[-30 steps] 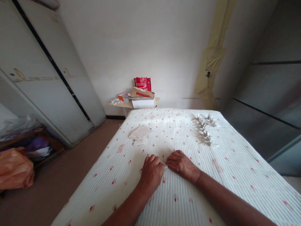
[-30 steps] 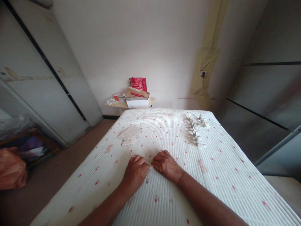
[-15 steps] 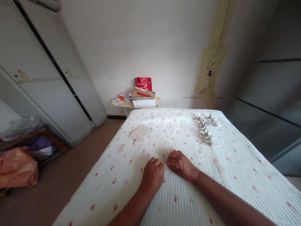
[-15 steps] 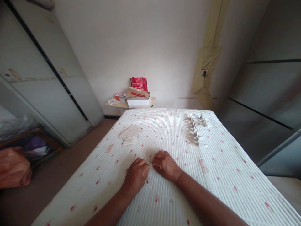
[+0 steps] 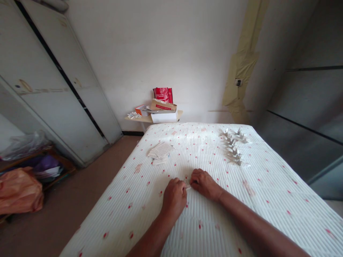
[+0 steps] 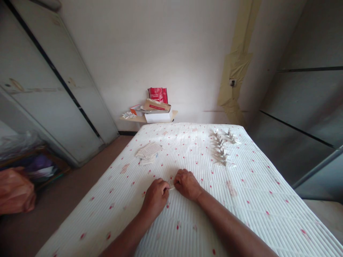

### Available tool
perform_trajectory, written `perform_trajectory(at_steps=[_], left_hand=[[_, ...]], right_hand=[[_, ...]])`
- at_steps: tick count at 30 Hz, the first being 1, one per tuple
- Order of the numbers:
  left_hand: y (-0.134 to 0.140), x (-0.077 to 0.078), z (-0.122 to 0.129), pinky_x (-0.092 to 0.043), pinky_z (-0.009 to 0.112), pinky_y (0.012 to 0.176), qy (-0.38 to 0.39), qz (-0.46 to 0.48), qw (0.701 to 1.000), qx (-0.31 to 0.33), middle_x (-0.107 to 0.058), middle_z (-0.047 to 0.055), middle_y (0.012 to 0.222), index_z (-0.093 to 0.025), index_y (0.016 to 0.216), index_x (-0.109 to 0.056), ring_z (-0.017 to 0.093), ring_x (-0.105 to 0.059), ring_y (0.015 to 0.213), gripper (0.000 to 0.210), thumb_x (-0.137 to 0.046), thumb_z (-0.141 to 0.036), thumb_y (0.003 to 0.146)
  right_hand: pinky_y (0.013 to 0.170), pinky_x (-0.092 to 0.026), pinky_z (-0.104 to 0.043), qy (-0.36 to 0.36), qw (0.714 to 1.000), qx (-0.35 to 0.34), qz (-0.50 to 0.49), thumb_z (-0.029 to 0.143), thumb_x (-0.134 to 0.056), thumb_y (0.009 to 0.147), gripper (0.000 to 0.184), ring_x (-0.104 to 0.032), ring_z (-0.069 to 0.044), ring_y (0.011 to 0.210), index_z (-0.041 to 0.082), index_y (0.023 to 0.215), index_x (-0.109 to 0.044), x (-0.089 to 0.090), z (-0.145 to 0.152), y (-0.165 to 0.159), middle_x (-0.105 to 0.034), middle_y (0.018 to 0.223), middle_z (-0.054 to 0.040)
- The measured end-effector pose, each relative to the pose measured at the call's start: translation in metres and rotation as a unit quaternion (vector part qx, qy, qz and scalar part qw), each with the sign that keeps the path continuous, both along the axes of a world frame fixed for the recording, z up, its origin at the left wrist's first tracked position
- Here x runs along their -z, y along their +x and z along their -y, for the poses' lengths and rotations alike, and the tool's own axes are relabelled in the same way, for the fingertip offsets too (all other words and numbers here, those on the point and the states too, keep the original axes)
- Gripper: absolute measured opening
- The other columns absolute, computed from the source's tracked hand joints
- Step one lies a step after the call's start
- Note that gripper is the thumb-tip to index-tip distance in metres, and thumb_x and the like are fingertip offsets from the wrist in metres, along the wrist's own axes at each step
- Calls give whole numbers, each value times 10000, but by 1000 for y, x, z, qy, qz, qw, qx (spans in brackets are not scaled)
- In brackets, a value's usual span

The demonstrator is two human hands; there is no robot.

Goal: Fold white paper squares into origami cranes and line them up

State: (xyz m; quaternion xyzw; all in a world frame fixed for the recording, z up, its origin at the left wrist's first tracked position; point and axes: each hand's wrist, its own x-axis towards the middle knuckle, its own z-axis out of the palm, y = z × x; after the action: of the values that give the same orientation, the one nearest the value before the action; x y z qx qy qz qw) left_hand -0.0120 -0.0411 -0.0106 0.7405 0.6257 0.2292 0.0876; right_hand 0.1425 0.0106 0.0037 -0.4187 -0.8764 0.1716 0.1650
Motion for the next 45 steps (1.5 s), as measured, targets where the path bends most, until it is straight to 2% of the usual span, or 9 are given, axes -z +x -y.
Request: perform_trajectory(at_steps=[8,11,16,20,24,36,45], left_hand=[[1,0,0,-367,266,742,-16,-9,1000,-4,-566,30,790,-170,727,-570,165,-507,827,164,-454,-60,762],[1,-1,1,-369,272,740,-17,-15,1000,-8,-565,31,785,-169,729,-573,165,-507,820,174,-446,-58,770],[2,-1,1,-372,280,727,-12,-22,1000,-8,-567,37,775,-163,721,-572,170,-509,806,179,-439,-55,771],[2,0,1,-371,274,724,-5,-18,1000,-14,-570,35,754,-163,692,-565,167,-515,797,165,-455,-56,754],[3,-1,-1,-368,269,710,-2,-13,1000,-22,-571,30,716,-165,661,-554,163,-522,760,158,-464,-102,774],[2,-4,-4,-349,226,672,-37,-1,999,-36,-589,-3,726,-179,713,-548,129,-534,737,110,-497,-92,759],[3,-6,-4,-343,220,661,-43,-6,998,-46,-582,-14,721,-185,719,-560,125,-524,732,108,-502,-107,767]], right_hand=[[712,-357,-246,-7,997,-59,-57,119,-597,739,81,-507,-143,814,194,750,-625,-2,0,10,-570,803,-7],[709,-355,-255,0,997,-46,-62,147,-629,728,66,-509,-151,824,205,757,-640,1,3,8,-576,831,-12],[728,-333,-272,0,1000,-1,-23,128,-569,761,119,-511,-154,851,208,717,-646,0,5,0,-588,840,-8],[698,-320,-266,-40,998,37,33,125,-547,744,133,-517,-161,869,196,700,-650,-7,3,-7,-593,862,-16],[683,-317,-259,-76,994,59,48,121,-547,708,130,-525,-165,864,188,685,-657,-10,-1,-12,-598,849,-22],[648,-319,-250,-89,991,93,41,160,-623,635,43,-535,-162,812,186,660,-646,-9,-4,-13,-605,823,-13],[628,-362,-217,-110,991,79,1,98,-598,628,93,-549,-128,745,173,665,-639,-5,-12,-6,-608,813,-5]])
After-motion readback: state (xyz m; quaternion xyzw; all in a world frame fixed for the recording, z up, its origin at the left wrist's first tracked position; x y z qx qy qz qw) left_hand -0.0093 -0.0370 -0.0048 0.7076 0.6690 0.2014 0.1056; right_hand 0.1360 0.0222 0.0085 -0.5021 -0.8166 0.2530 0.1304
